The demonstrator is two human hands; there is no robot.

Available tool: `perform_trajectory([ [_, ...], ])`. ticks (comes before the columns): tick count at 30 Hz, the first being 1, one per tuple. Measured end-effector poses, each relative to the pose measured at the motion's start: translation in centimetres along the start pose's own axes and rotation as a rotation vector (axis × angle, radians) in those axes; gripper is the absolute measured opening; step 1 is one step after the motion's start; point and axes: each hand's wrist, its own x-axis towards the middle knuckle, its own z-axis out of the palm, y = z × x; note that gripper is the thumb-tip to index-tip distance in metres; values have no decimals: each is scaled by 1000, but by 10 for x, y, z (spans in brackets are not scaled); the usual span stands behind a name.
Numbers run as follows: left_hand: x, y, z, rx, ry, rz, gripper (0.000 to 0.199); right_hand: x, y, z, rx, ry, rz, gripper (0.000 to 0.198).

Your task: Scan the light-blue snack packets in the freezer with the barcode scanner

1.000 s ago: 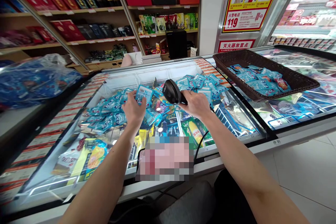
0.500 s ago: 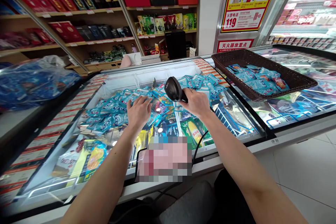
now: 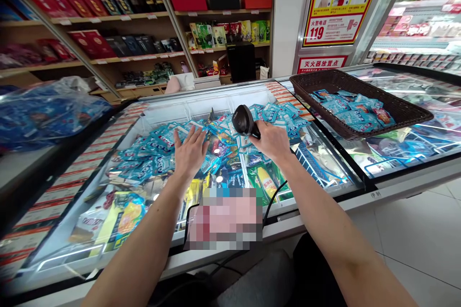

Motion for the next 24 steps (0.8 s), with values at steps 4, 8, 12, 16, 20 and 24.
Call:
perform_trajectory([
  [4,1,3,0,-45,-15,60,42,2,2,-1,0,8,60,32],
  [8,0,4,0,-58,-40,98,42,6,4,-2,7,38,142,30],
  [12,-1,6,-1,-55,-23,99,41,9,6,-4,25,26,186,30],
  [16,6,14,3,-95,-14,39,41,10,7,-8,40,-27,210,31],
  [20,28,34,10,-173,-65,-54,51,11,9,-11,72,-57,240,31],
  [24,55,62,16,-157,-123,-130,64,11,12,-14,114,-57,262,30],
])
